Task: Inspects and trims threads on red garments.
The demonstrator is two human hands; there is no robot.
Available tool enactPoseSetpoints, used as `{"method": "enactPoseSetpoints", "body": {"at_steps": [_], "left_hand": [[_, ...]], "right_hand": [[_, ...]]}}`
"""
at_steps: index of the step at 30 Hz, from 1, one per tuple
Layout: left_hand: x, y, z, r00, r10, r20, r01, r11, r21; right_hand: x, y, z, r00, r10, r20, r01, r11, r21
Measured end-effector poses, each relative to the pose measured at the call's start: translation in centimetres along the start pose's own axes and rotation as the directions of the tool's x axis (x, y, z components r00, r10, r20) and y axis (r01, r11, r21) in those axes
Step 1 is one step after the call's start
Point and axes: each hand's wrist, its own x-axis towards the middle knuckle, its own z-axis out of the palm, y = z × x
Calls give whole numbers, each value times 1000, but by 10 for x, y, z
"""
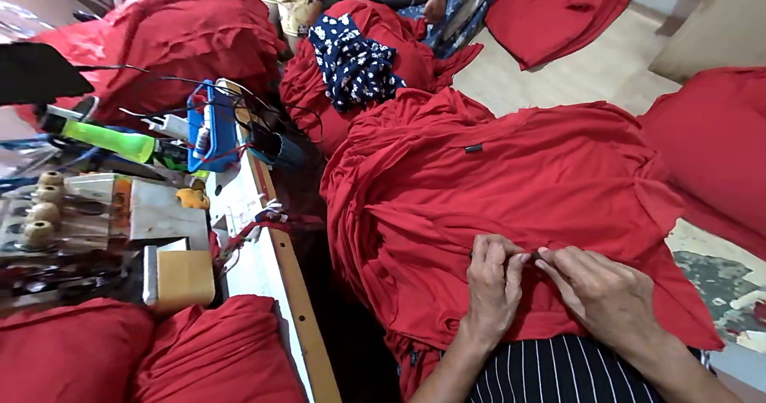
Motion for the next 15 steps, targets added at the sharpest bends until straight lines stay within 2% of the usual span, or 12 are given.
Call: {"method": "enactPoseSetpoints", "body": {"at_steps": [5, 7, 9, 12, 15], "left_hand": [[-1, -1, -6, 989, -145, -20, 142, 983, -121], [-2, 3, -12, 987, -159, 10, 158, 975, -154], [-3, 8, -23, 990, -98, 103, 114, 981, -160], [0, 13, -41, 953, -19, 304, 66, 987, -146], [10, 14, -64, 923, -27, 384, 20, 1000, 21]], "right_hand": [[-4, -3, -8, 1000, 21, 7, -21, 998, 53], [-5, -2, -6, 1000, 15, 8, -16, 998, 67], [-4, 0, -7, 1000, 31, 2, -31, 996, 81], [-4, 6, -13, 995, 99, -11, -97, 991, 94], [-6, 13, -16, 987, 159, -15, -156, 982, 110]]}}
